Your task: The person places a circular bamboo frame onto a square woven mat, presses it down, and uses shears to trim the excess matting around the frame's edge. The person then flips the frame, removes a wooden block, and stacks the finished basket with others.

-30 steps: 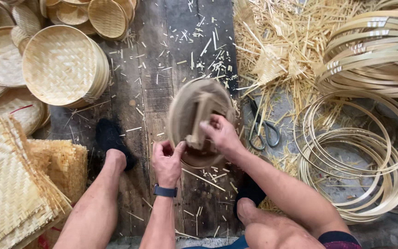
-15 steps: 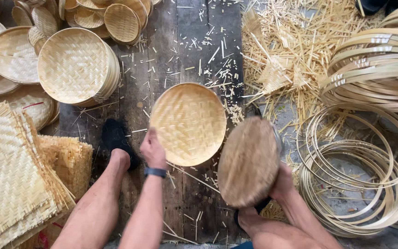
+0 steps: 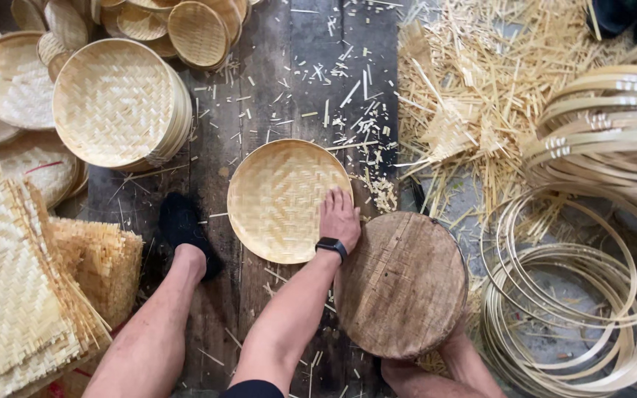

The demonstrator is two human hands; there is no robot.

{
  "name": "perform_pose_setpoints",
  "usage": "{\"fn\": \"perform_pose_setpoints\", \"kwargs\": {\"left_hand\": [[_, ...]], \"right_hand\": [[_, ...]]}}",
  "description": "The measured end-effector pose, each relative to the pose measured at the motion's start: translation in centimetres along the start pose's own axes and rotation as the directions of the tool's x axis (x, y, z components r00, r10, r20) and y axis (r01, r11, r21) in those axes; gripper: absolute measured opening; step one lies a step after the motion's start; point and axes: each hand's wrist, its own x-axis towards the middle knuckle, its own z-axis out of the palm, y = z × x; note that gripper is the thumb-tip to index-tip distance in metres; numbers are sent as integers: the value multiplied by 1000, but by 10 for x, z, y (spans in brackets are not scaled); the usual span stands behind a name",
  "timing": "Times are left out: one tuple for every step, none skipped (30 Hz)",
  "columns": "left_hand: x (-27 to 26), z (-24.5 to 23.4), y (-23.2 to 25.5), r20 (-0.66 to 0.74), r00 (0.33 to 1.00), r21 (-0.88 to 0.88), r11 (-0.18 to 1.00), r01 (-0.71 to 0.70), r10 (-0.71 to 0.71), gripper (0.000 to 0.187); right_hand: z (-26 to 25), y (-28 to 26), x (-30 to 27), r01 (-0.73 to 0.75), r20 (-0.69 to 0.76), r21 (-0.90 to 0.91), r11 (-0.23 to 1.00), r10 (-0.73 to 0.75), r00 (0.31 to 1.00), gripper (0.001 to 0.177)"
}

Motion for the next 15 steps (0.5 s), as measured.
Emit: {"fn": "perform_pose_setpoints", "kwargs": {"left_hand": [[-6,4,-2,-26,1000,-2,1000,-12,12,60],[-13,5,-8,-53,998,3,1000,-14,14,52],[-19,0,-16,-100,995,-33,999,-26,22,48],[-25,-13,-29,-150,988,-61,997,-43,33,44],[-31,-30,-41,-201,979,-87,994,-62,44,42],[-33,-50,-53,-236,966,-64,990,-123,104,40],[-32,-74,-67,-270,949,-39,983,-182,165,40],[-31,-98,-79,-302,926,-12,970,-241,227,40],[-29,-123,-90,-318,904,13,955,-297,286,39],[-27,-147,-105,-330,879,41,936,-350,344,37],[-21,-170,-121,-340,851,70,913,-402,401,35],[-9,-190,-138,-334,859,127,922,-366,387,32],[3,-207,-158,-330,867,184,927,-328,373,28],[13,-222,-181,-342,884,176,946,-272,318,29],[23,-236,-206,-355,897,167,962,-215,262,31]], "right_hand": [[6,-2,5,-2,4,-5,1000,2,1000,94],[16,-2,13,-13,18,-7,1000,13,1000,92],[26,-1,20,-27,35,-10,1000,27,999,89],[41,3,31,-36,62,-11,999,36,997,87],[56,6,40,-48,91,-14,999,49,995,85],[72,11,50,-57,118,-13,998,58,991,83],[87,15,57,-61,140,-13,998,63,988,81],[100,18,62,-69,164,-13,998,70,984,79],[111,19,64,-74,179,-16,997,76,981,77],[122,22,65,-74,188,-21,997,77,979,75],[129,22,63,-74,199,-29,997,78,977,73],[136,22,58,-56,190,-40,998,63,980,71],[141,19,55,-25,176,-65,998,36,984,69],[143,15,51,11,164,-103,995,6,986,67],[144,10,48,64,142,-162,985,-41,989,66]]}}
